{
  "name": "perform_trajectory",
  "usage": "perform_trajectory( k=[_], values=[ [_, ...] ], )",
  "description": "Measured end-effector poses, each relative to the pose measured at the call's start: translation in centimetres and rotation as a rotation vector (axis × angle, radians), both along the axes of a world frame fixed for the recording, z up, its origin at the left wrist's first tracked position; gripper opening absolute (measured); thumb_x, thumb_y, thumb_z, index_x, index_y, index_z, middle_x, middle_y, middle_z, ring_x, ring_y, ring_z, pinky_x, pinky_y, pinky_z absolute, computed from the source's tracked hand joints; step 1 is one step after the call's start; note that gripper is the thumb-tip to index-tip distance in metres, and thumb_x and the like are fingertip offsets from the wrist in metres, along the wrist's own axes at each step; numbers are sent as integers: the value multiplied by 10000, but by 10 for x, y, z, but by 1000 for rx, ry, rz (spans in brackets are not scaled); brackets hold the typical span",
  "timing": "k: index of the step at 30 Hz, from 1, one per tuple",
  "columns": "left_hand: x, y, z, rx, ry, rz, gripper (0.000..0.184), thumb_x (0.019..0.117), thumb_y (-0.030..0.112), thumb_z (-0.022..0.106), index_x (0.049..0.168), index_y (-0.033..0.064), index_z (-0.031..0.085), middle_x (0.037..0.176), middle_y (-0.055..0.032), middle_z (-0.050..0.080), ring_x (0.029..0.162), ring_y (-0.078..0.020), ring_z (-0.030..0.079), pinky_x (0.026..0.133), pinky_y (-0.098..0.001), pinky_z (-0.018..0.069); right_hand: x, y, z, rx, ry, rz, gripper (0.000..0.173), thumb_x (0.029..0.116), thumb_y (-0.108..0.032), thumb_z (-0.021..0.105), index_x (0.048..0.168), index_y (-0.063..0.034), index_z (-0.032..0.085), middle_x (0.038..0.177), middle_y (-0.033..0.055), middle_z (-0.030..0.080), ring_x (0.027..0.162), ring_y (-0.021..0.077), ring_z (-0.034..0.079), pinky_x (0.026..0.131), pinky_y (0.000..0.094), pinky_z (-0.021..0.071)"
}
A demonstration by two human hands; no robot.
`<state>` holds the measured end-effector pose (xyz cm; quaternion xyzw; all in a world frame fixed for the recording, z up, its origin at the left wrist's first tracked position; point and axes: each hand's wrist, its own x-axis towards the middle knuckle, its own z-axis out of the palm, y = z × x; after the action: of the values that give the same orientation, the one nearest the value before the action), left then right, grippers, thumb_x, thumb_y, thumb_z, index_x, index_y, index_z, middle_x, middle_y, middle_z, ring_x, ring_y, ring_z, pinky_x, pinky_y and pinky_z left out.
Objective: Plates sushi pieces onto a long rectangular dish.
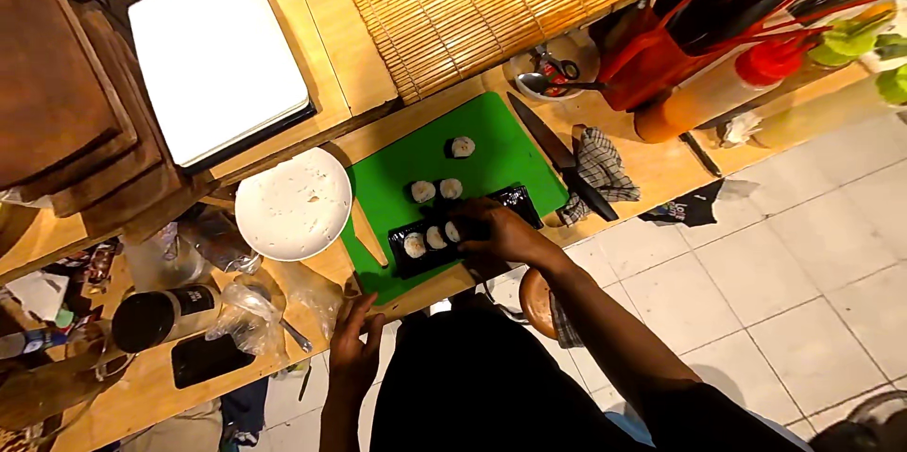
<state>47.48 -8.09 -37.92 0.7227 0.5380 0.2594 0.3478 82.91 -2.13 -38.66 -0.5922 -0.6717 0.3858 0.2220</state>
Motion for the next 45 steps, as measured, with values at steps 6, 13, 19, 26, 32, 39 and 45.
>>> perform_trajectory(
  k=[6, 13, 19, 26, 32, 39, 45],
  values=[
    [-3, -2, -2, 25, -19, 1, 349, 1015, 231, 561, 1245, 3, 689, 1174, -140, 681, 1006, -132, 671, 835, -273, 590, 48, 55, 6, 133, -55, -305, 380, 919, -232, 761, 1253, -72, 675, 1198, 150, 670, 1028, 296, 669, 898, 513, 565],
    [-3, -4, -2, 39, -31, -7, 429, 1044, 351, 539, 1256, 10, 689, 1159, -124, 683, 1022, -126, 663, 844, -266, 586, 37, 115, -7, 10, -308, -337, 593, 868, -464, 795, 1316, -103, 651, 1245, 219, 637, 1111, 415, 648, 896, 650, 535],
    [-11, -11, -2, 45, -14, 58, 384, 1021, 289, 560, 1252, 15, 697, 1196, -139, 689, 1021, -137, 675, 844, -273, 585, 44, 117, 5, 139, -305, -152, 462, 941, -187, 683, 1398, -182, 619, 1401, 157, 593, 1253, 438, 561, 964, 676, 468],
    [-6, -7, -2, 23, -29, 38, 394, 1027, 311, 563, 1254, 17, 693, 1160, -121, 687, 1006, -129, 672, 833, -268, 591, 9, 123, -7, 49, -378, -334, 637, 860, -436, 793, 1325, -43, 608, 1270, 257, 605, 1178, 463, 593, 870, 642, 534],
    [-5, -6, -4, 16, -39, 31, 365, 1015, 259, 579, 1253, 4, 688, 1139, -123, 683, 981, -116, 663, 815, -250, 581, 22, 118, -13, 187, -271, -252, 450, 915, -226, 733, 1327, -64, 645, 1264, 211, 642, 1186, 419, 603, 976, 593, 510],
    [-9, -6, -3, 38, -29, 33, 383, 1036, 287, 559, 1243, -6, 691, 1143, -131, 687, 957, -102, 669, 795, -234, 581, 43, 33, 14, 134, 78, -193, 613, 837, -156, 823, 1397, -102, 581, 1306, 119, 647, 1094, 265, 658, 906, 492, 568],
    [2, -3, -2, 21, -2, 4, 320, 1002, 178, 575, 1229, -12, 697, 1156, -152, 690, 959, -115, 680, 809, -247, 586, 37, -11, -2, 88, 135, -28, 565, 832, -144, 828, 1360, -101, 632, 1300, 108, 659, 1169, 229, 632, 1016, 440, 518]
  ],
)
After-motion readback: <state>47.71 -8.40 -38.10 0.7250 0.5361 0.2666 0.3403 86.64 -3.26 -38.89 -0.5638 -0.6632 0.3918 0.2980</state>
